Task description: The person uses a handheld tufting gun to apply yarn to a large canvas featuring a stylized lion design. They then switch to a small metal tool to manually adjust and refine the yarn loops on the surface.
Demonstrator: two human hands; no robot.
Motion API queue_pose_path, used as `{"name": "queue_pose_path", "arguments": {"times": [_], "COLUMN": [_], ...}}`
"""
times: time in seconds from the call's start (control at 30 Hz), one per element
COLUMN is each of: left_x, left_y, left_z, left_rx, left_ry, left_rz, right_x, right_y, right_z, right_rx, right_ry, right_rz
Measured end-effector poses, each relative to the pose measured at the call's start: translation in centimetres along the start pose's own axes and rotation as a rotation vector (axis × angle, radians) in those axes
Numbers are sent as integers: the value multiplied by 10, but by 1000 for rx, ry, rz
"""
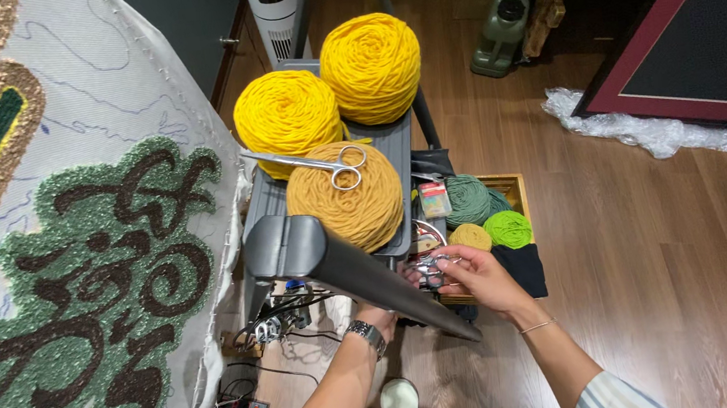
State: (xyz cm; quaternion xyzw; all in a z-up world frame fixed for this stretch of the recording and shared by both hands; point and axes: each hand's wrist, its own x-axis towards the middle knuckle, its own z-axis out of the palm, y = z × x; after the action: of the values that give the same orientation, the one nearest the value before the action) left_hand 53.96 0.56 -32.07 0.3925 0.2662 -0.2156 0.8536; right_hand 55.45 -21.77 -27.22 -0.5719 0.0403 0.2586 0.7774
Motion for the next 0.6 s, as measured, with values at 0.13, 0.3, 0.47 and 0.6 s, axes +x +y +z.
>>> {"name": "queue_pose_path", "arguments": {"times": [0.13, 0.3, 0.47, 0.6], "left_x": [-4, -29, -18, -19], "left_y": [-4, 4, 6, 17], "left_z": [-18, -22, -19, -37], "left_rx": [414, 260, 401, 530], "left_ry": [-91, 84, 301, 352], "left_rz": [158, 53, 239, 341], "right_x": [14, 7, -3, 10], "right_y": [14, 12, -13, -16], "right_z": [-11, -4, 1, 8], "right_rx": [-143, -211, -318, -763], "right_ry": [-8, -193, -235, 28], "right_rz": [-69, -148, -102, -429]}}
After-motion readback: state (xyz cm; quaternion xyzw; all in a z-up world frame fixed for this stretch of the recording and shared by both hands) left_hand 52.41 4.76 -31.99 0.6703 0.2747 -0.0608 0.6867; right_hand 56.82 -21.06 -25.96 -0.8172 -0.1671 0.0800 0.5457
